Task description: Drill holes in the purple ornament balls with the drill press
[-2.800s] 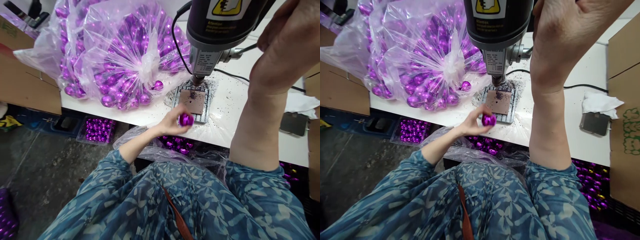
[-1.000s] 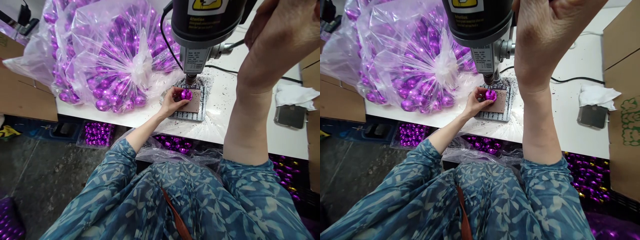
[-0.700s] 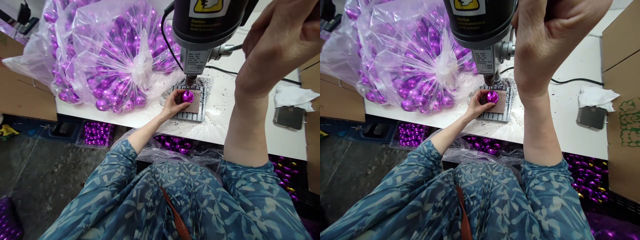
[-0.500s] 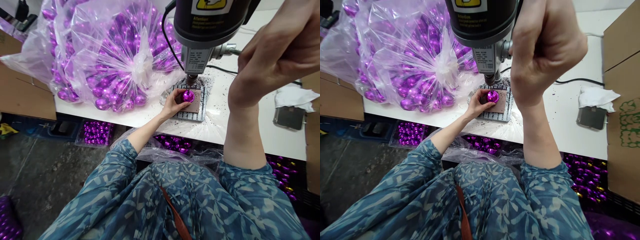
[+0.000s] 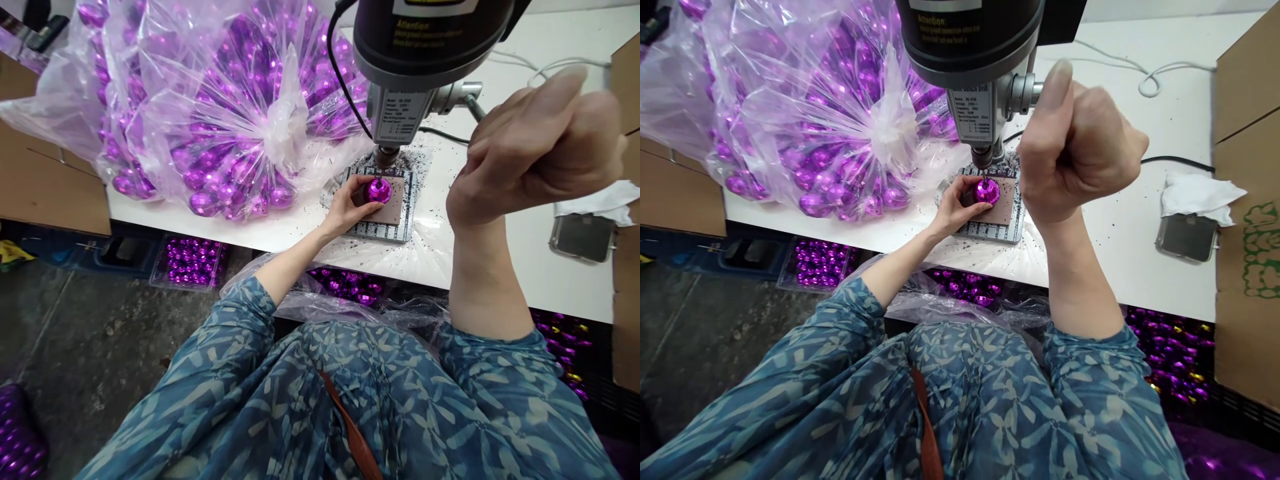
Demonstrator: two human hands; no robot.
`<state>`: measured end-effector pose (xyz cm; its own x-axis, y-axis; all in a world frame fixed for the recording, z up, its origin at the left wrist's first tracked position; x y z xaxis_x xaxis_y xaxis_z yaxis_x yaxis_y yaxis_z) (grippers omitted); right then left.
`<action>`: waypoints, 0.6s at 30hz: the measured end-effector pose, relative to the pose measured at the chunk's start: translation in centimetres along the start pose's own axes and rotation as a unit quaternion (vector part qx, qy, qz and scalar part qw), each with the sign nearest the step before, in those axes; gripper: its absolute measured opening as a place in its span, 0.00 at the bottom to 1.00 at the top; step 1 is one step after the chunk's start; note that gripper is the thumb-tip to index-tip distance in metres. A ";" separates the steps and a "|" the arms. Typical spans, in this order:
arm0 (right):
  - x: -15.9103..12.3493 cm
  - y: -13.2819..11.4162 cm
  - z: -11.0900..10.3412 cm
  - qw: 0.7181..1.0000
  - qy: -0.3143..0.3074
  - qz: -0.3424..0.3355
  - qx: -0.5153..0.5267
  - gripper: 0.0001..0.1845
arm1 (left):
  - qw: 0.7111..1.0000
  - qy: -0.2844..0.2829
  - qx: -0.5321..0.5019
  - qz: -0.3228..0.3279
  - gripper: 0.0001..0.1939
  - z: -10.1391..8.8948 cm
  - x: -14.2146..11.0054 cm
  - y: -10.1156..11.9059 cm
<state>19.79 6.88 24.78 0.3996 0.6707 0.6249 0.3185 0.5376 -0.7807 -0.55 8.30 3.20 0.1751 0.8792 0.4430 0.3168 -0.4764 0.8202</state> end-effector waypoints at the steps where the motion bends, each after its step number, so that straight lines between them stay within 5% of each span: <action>1: 0.0 0.8 0.2 1.000 -0.008 -0.001 -0.006 0.55 | 1.000 0.002 -0.002 -0.009 0.38 -0.1 0.0 0.1; 14: -1.1 6.9 1.0 0.997 0.001 -0.008 -0.082 0.43 | 0.999 0.018 0.037 -0.019 0.37 -0.5 0.0 1.0; 18: -1.1 6.1 0.6 0.994 -0.007 0.008 -0.109 0.44 | 0.999 0.012 0.027 -0.031 0.38 -0.5 0.0 0.8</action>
<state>20.74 9.74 19.31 0.3941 0.6863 0.6113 0.4910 0.4050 -0.7713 -0.74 7.94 4.03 0.1318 0.9069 0.4002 0.3764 -0.4193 0.8261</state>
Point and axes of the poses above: each hand's wrist, its own x-axis towards the middle knuckle, its own z-axis out of the palm, y = z × x, the point moved 9 cm from there along x, towards the middle knuckle, and after that the axes turned 6 degrees about x, right-handed, at the moved point
